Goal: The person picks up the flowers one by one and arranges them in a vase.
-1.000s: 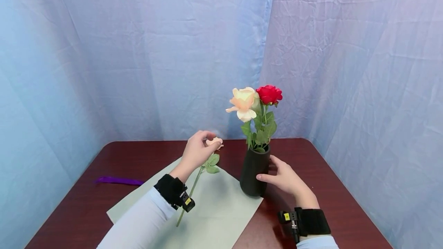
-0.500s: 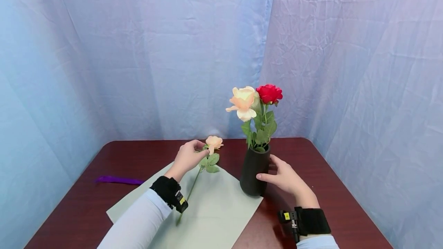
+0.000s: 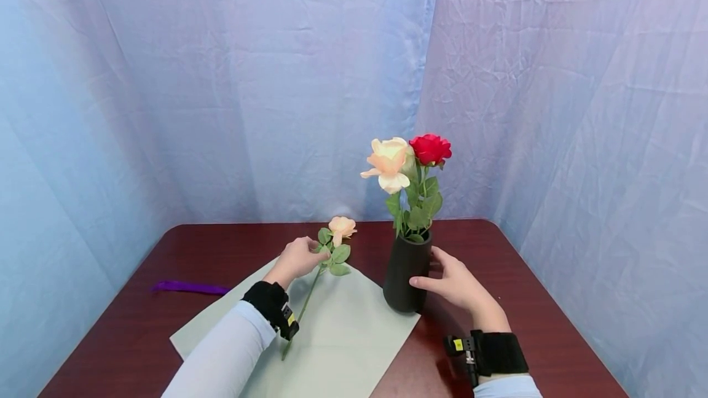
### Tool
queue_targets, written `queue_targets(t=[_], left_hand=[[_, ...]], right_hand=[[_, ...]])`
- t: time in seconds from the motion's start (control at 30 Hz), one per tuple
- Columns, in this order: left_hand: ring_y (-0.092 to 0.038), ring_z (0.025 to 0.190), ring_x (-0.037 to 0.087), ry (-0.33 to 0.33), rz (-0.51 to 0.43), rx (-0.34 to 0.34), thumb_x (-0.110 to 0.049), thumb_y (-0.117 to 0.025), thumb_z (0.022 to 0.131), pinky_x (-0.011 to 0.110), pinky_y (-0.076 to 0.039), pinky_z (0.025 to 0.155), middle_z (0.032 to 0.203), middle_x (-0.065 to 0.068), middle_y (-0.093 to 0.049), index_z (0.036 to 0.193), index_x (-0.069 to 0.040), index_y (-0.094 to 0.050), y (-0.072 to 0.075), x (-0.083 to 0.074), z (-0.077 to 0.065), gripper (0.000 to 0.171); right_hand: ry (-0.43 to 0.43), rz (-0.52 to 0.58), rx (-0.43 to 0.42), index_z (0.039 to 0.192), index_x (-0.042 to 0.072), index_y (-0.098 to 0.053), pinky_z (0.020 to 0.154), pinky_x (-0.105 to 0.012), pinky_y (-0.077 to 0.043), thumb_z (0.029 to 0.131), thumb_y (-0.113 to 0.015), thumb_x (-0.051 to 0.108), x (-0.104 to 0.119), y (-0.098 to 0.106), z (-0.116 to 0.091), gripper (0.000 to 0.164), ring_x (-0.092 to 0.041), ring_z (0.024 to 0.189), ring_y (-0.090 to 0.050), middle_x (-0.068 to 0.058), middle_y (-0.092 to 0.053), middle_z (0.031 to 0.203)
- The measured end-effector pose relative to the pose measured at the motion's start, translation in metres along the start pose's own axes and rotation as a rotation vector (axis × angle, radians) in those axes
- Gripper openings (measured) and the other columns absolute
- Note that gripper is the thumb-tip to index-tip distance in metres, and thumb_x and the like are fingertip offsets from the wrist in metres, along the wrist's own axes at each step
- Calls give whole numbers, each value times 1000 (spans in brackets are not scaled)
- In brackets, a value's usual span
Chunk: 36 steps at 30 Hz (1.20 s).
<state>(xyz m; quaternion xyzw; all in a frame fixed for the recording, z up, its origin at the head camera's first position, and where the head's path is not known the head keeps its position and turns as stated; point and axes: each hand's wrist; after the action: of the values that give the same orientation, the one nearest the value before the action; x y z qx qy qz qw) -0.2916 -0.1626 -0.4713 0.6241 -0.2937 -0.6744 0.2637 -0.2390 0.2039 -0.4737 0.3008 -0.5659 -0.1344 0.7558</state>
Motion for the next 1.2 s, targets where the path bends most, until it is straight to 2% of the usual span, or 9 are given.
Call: queue_targets(t=[0.07,0.17,0.27,0.33,0.43,0.53,0.77,1.07,1.2], left_hand=[[-67,87,24,24,1,38,-34,-74,93,40,-54,71,101,12,-68,127,2,-62,0,2,1,51],[-58,63,19,53,4,79,-34,-73,93,34,-45,54,71,5,-59,94,-4,-68,0,6,4,30],[-44,51,16,55,12,103,-33,-73,94,32,-37,47,55,1,-45,63,-13,-54,-1,9,7,42],[-38,47,15,53,16,120,-32,-72,95,31,-35,45,52,0,-41,55,-16,-44,-2,11,10,51],[-33,45,14,68,11,138,-29,-72,95,31,-31,43,50,-1,-38,52,-17,-41,-5,11,12,54],[-35,44,14,81,15,128,-26,-73,93,30,-31,43,50,-2,-38,52,-17,-41,-10,12,14,52],[-47,46,14,65,65,81,-20,-75,89,28,-37,49,47,-3,-47,51,-16,-50,-17,16,20,45],[-51,55,18,99,36,82,-14,-71,89,30,-43,55,61,2,-49,70,-11,-55,-21,16,21,25],[-51,52,18,115,9,96,-12,-70,89,30,-43,53,58,2,-48,66,-11,-54,-23,18,23,28]], right_hand=[[-3,1,-1,154,8,-39,98,-53,-50,87,-82,40,0,0,0,85,-37,129,-53,-14,-53,145],[-3,-1,-1,154,9,-39,97,-53,-50,87,-82,40,-1,0,0,86,-37,129,-53,-14,-53,145],[-3,3,-1,155,9,-38,97,-53,-50,87,-82,40,-1,0,0,87,-37,130,-53,-14,-52,146],[-4,7,-1,155,9,-38,97,-53,-50,87,-82,40,-1,0,0,87,-37,130,-53,-14,-52,146],[-1,4,-4,155,8,-38,98,-53,-50,87,-82,40,-2,0,0,87,-37,130,-53,-14,-52,146],[0,0,-2,155,8,-38,98,-53,-50,87,-82,41,-2,0,1,88,-37,130,-53,-14,-52,146],[-3,-2,-2,155,10,-38,98,-53,-50,86,-82,41,-1,0,2,87,-36,129,-54,-13,-53,146],[-5,-3,-1,155,9,-38,99,-54,-49,87,-82,42,-2,1,2,88,-36,130,-54,-13,-53,146],[-2,-12,-3,155,8,-37,99,-55,-49,87,-81,41,0,1,1,88,-37,129,-54,-15,-53,146]])
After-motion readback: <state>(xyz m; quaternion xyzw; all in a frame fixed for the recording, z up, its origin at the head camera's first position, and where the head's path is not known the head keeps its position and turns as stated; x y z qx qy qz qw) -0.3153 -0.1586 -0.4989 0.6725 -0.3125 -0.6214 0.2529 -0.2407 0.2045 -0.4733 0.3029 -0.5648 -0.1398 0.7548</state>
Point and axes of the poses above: each hand's wrist, its own z-axis towards the middle knuckle, its own y-axis out of the back of the hand, x = y × z
